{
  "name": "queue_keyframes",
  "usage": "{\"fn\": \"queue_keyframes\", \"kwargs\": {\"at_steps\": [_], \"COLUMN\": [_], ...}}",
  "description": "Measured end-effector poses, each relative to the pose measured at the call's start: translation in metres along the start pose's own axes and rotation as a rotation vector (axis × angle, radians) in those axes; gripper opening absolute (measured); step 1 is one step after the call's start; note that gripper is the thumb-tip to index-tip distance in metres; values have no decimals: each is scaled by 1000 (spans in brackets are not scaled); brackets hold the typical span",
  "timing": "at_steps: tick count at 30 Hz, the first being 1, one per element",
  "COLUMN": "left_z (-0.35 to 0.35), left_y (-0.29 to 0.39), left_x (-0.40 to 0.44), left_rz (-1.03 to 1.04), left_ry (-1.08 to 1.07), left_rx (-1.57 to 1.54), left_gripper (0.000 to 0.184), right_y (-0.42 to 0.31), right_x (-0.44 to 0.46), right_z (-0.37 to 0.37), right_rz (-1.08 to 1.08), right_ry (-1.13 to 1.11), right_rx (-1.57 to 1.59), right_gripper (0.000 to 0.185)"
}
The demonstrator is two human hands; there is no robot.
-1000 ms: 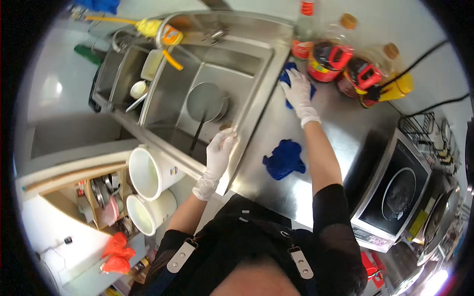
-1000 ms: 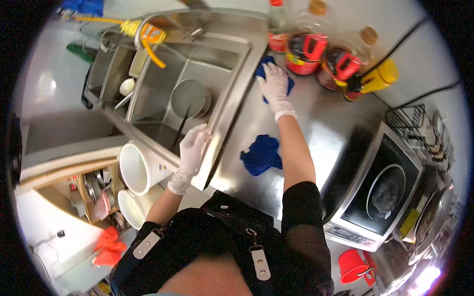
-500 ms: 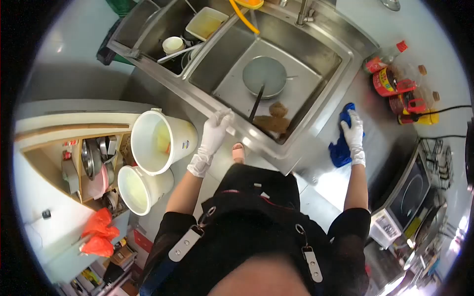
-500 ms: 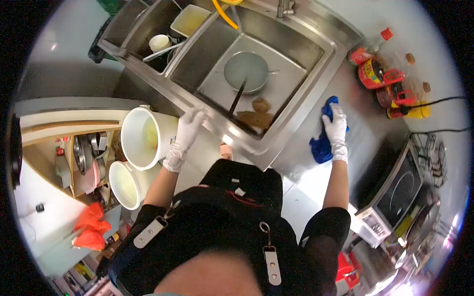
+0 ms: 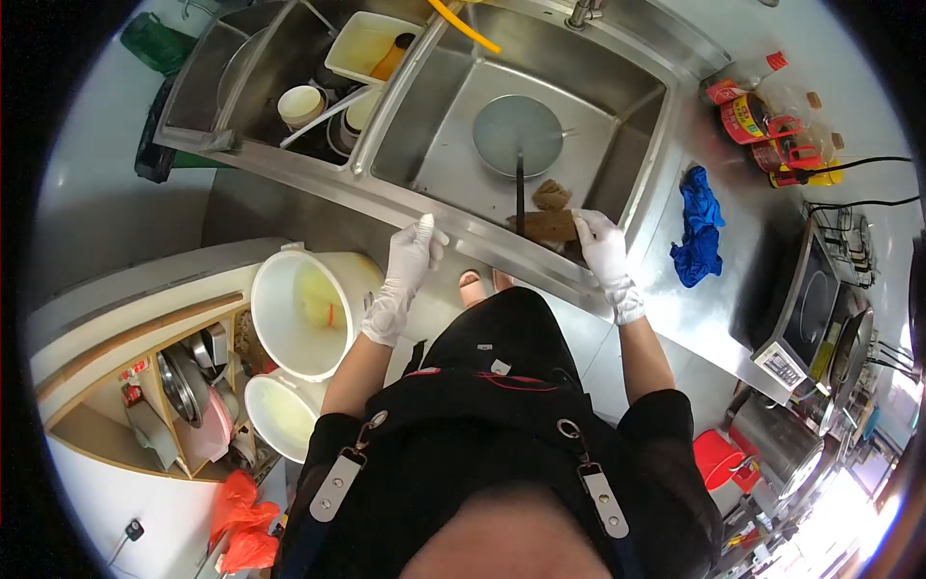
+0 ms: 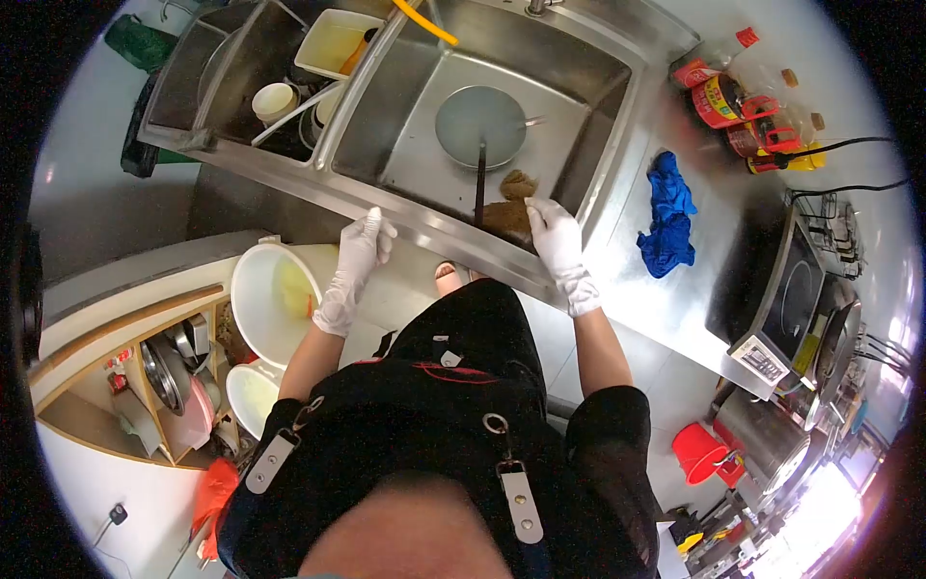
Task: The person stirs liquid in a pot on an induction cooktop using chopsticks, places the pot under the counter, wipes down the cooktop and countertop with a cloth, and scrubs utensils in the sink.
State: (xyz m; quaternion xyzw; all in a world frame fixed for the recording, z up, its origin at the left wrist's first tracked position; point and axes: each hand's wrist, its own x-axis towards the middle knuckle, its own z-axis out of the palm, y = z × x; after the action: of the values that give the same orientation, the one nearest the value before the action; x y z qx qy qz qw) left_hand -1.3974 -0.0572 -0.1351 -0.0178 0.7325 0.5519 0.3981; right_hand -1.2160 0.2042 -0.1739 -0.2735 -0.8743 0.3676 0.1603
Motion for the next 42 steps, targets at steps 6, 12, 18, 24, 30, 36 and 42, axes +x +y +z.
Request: {"fn": "queue_keyframes", "kwargs": {"at_steps": [6, 12, 18, 24, 30, 36, 42], "left_z": [0, 17, 100, 159, 102, 64, 50], "left_y": [22, 43, 9, -40, -33, -21, -12], "left_x": [36, 103, 172, 206, 235, 237, 244], "left_rz": [36, 3, -226, -783, -682, -642, -749], "left_ry": [-17, -86, -287, -272, -416, -420, -446], "left_rx": [58, 119, 637, -267, -348, -84, -234], "left_gripper": [27, 25, 43, 31, 28, 26, 23], "right_y": [102, 139, 168, 115, 60, 71, 62], "right_x": [83, 62, 51, 91, 135, 175, 188], "right_z": [104, 166, 204, 136, 106, 223, 240], "right_rz": [443, 291, 435, 789, 380, 621, 988], "right_ry": [-465, -946, -911, -460, 172, -26, -84], "right_rx": [-397, -605, -665, -436, 129, 365, 592], "right_gripper": [29, 30, 32, 28, 27, 36, 41]}}
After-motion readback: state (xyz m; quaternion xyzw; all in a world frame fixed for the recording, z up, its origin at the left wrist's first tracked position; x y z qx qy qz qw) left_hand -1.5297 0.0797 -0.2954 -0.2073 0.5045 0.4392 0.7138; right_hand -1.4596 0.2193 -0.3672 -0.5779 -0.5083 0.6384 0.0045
